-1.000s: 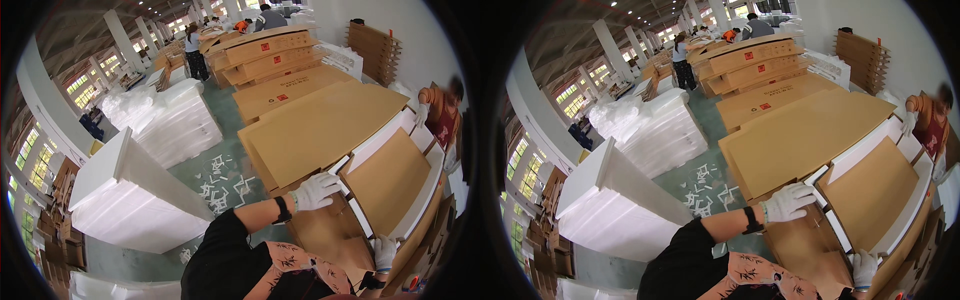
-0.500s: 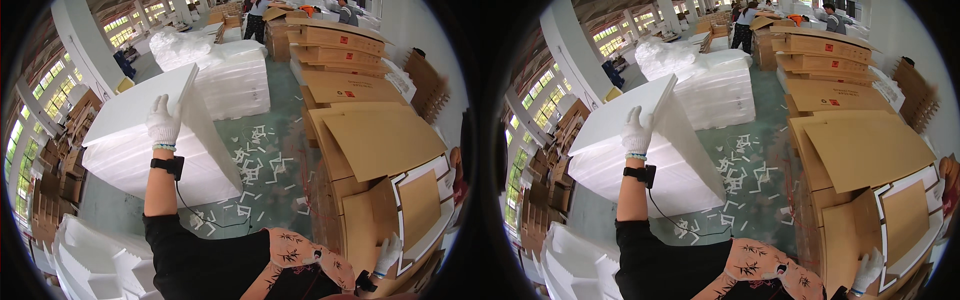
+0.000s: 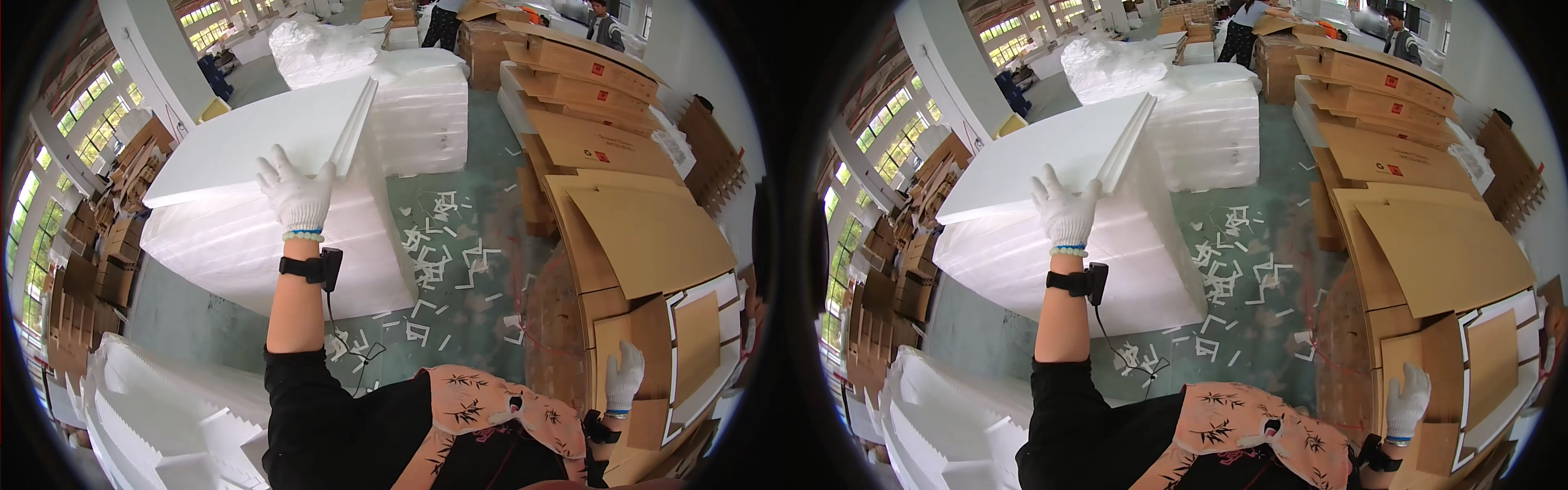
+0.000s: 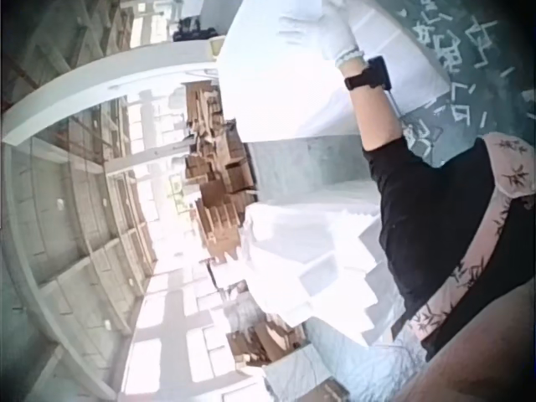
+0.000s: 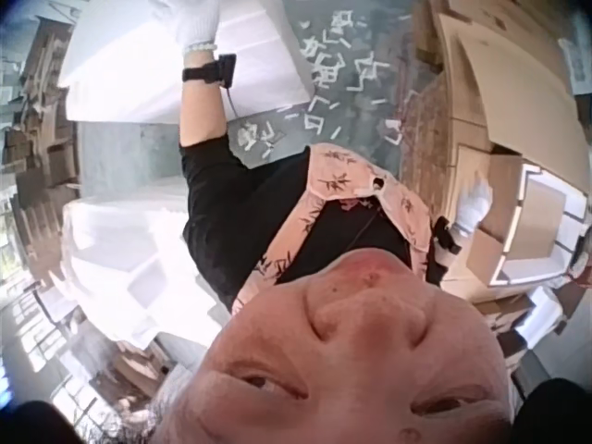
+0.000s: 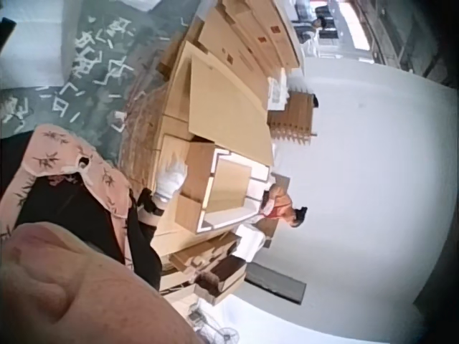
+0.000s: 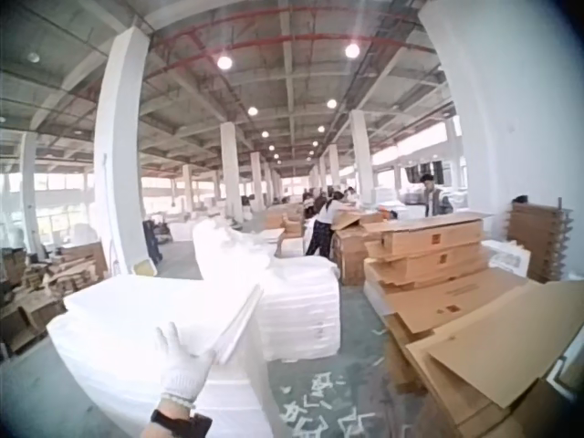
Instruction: The person assembles and packs large cardboard boxes in a warehouse environment. They place white foam inserts into the boxes, fold the cardboard flaps, and seal the boxes using a handheld tape dispenser. The process is repeated for multiple units, with the person handling both the cardboard and foam components.
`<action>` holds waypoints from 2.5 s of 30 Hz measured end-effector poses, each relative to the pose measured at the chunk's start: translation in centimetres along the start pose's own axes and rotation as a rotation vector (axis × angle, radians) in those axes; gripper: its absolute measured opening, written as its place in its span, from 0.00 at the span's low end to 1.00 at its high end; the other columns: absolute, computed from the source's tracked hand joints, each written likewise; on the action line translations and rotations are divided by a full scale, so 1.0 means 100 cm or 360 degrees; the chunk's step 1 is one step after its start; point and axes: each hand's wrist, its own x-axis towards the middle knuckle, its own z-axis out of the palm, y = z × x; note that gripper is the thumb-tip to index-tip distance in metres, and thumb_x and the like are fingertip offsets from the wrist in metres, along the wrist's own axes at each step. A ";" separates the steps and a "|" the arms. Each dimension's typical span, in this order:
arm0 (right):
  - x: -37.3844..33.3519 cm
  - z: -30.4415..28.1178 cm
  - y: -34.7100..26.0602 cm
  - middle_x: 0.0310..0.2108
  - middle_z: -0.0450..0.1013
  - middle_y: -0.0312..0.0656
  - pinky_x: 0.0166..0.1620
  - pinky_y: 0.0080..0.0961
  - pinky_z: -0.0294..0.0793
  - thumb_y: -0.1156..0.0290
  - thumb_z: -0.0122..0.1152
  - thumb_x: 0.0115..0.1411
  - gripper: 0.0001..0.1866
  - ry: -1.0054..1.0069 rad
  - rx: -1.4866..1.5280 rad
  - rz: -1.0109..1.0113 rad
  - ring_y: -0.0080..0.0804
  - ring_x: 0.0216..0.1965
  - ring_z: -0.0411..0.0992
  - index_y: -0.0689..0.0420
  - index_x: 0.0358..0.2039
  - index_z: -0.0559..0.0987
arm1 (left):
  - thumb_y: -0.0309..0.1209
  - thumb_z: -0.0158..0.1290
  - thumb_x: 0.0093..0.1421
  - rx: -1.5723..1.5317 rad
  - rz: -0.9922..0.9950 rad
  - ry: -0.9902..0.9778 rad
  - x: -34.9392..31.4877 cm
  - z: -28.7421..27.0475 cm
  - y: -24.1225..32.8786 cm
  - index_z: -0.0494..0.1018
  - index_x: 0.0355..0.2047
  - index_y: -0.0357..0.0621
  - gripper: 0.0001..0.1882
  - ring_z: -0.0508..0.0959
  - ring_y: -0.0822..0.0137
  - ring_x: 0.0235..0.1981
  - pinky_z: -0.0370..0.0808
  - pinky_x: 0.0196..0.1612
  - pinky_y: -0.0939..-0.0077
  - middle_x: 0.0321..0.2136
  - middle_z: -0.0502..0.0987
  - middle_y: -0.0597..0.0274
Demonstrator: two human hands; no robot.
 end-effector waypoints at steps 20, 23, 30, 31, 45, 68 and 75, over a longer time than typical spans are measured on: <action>-0.013 0.019 0.023 0.49 0.76 0.60 0.57 0.45 0.72 0.72 0.61 0.60 0.21 -0.0265 0.0064 0.0066 0.57 0.52 0.74 0.68 0.52 0.77 | 0.49 0.64 0.55 -0.0583 -0.0474 -0.0046 -0.012 -0.092 -0.140 0.54 0.68 0.27 0.52 0.80 0.53 0.46 0.78 0.47 0.66 0.59 0.68 0.34; -0.003 0.024 0.023 0.48 0.77 0.60 0.56 0.46 0.73 0.73 0.61 0.59 0.21 -0.0229 0.0087 -0.0012 0.59 0.50 0.75 0.68 0.52 0.77 | 0.52 0.66 0.52 -0.0368 -0.0101 -0.0156 -0.010 -0.100 -0.131 0.44 0.71 0.28 0.61 0.77 0.46 0.55 0.74 0.57 0.61 0.64 0.62 0.30; 0.021 0.036 0.007 0.48 0.76 0.61 0.55 0.46 0.73 0.73 0.61 0.59 0.21 -0.0209 0.0256 -0.0158 0.59 0.49 0.75 0.68 0.52 0.78 | 0.38 0.63 0.58 -0.0777 -0.0349 -0.0116 -0.002 -0.100 -0.157 0.45 0.72 0.29 0.51 0.81 0.55 0.44 0.81 0.44 0.71 0.52 0.75 0.38; 0.019 0.037 0.008 0.48 0.76 0.61 0.55 0.46 0.73 0.72 0.61 0.59 0.21 -0.0232 0.0226 -0.0141 0.59 0.50 0.75 0.67 0.52 0.78 | 0.35 0.61 0.60 -0.1099 -0.0472 -0.0156 -0.005 -0.103 -0.150 0.45 0.72 0.29 0.49 0.82 0.59 0.42 0.83 0.40 0.75 0.50 0.76 0.41; 0.007 0.035 -0.007 0.51 0.77 0.59 0.58 0.43 0.72 0.70 0.61 0.61 0.22 -0.0401 0.0251 -0.0076 0.55 0.53 0.75 0.67 0.54 0.77 | 0.35 0.54 0.64 -0.2147 -0.1029 -0.0466 0.081 -0.147 -0.161 0.67 0.33 0.51 0.07 0.62 0.82 0.11 0.59 0.10 0.91 0.19 0.68 0.70; 0.140 -0.063 -0.155 0.68 0.60 0.57 0.67 0.51 0.60 0.74 0.72 0.49 0.45 0.0672 0.0168 -0.0860 0.61 0.67 0.60 0.60 0.68 0.62 | 0.40 0.51 0.65 -0.1980 0.0035 -0.0903 -0.077 -0.130 -0.019 0.74 0.46 0.37 0.19 0.76 0.72 0.26 0.73 0.27 0.80 0.30 0.79 0.61; 0.170 -0.073 -0.179 0.57 0.72 0.54 0.65 0.58 0.65 0.74 0.69 0.47 0.29 0.0836 -0.0199 -0.1156 0.56 0.60 0.69 0.60 0.52 0.76 | 0.31 0.52 0.67 -0.2147 0.0239 -0.2246 -0.165 -0.083 0.088 0.74 0.52 0.34 0.16 0.76 0.79 0.24 0.73 0.27 0.85 0.33 0.80 0.64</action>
